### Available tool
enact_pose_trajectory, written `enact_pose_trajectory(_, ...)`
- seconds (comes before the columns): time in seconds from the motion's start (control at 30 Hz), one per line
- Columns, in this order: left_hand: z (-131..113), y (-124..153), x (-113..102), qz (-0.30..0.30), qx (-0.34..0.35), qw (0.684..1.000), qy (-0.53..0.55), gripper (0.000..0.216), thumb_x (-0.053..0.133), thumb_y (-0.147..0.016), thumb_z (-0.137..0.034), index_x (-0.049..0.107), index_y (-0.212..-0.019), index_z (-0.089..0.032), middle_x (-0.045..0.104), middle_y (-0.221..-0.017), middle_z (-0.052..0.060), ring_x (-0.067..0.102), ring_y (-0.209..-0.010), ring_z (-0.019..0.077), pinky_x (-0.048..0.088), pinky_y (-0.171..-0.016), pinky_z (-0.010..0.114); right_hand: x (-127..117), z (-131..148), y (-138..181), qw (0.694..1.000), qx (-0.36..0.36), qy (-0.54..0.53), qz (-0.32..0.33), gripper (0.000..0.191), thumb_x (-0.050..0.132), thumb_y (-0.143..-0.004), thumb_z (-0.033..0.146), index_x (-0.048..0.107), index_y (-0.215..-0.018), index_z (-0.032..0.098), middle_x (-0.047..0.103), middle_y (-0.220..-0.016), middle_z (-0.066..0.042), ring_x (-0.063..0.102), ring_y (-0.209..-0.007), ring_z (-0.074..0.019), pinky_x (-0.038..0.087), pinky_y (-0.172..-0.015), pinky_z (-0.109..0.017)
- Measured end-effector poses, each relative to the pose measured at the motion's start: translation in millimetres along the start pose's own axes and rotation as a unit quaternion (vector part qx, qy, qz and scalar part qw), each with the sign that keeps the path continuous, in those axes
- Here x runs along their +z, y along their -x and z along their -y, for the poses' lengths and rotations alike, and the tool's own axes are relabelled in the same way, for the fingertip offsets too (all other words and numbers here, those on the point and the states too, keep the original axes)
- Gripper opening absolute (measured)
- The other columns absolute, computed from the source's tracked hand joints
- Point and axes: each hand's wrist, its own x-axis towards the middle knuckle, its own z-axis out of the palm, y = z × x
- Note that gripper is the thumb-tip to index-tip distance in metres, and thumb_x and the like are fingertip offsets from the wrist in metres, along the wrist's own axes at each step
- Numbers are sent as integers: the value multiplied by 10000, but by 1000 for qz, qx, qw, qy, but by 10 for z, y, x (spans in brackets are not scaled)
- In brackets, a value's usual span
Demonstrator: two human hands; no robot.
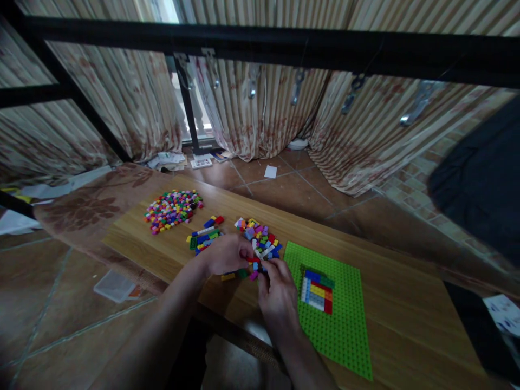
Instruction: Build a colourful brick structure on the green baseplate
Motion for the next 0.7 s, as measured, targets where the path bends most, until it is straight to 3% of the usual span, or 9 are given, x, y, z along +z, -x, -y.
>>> enact_pose_trajectory(0.17,-43,1,73,-15,-8,996,-93,169,639,-630,-111,715,-721,-231,710,-757,51,647,-737,222,455,-651,275,-104,4,-12,998,17,58,-26,280,498,-878,270,651,-1087,165,628,-1074,-133,602,-997,-273,509,-879,-440)
enact_pose_trajectory(0.27,-24,-7,68,-22,-2,996,-88,159,601,-654,-95,697,-688,-217,702,-741,55,647,-729,223,454,-663,283,-101,-17,7,997,24,74,-1,298,496,-870,255,632,-1116,155,630,-1056,-137,606,-977,-281,519,-857,-446)
enact_pose_trajectory(0.43,49,-12,-68,-42,3,999,-6,129,582,-677,-110,678,-674,-197,667,-669,22,603,-646,169,421,-603,240,5,23,38,999,16,22,25,322,470,-864,211,619,-1146,173,629,-1078,-125,619,-992,-271,531,-875,-441)
enact_pose_trajectory(0.6,103,-15,-180,-97,31,992,70,90,589,-734,-172,675,-752,-186,659,-743,22,569,-642,143,429,-596,228,57,130,48,997,-29,-60,23,392,467,-860,169,580,-1234,204,596,-1215,-119,569,-1163,-256,491,-988,-435)
enact_pose_trajectory(0.7,40,-33,-153,-73,55,987,131,95,569,-786,-202,663,-795,-187,641,-718,9,543,-614,130,421,-573,220,-7,181,24,996,-25,-90,-6,359,449,-887,181,593,-1214,214,603,-1235,-113,571,-1172,-240,484,-997,-415)
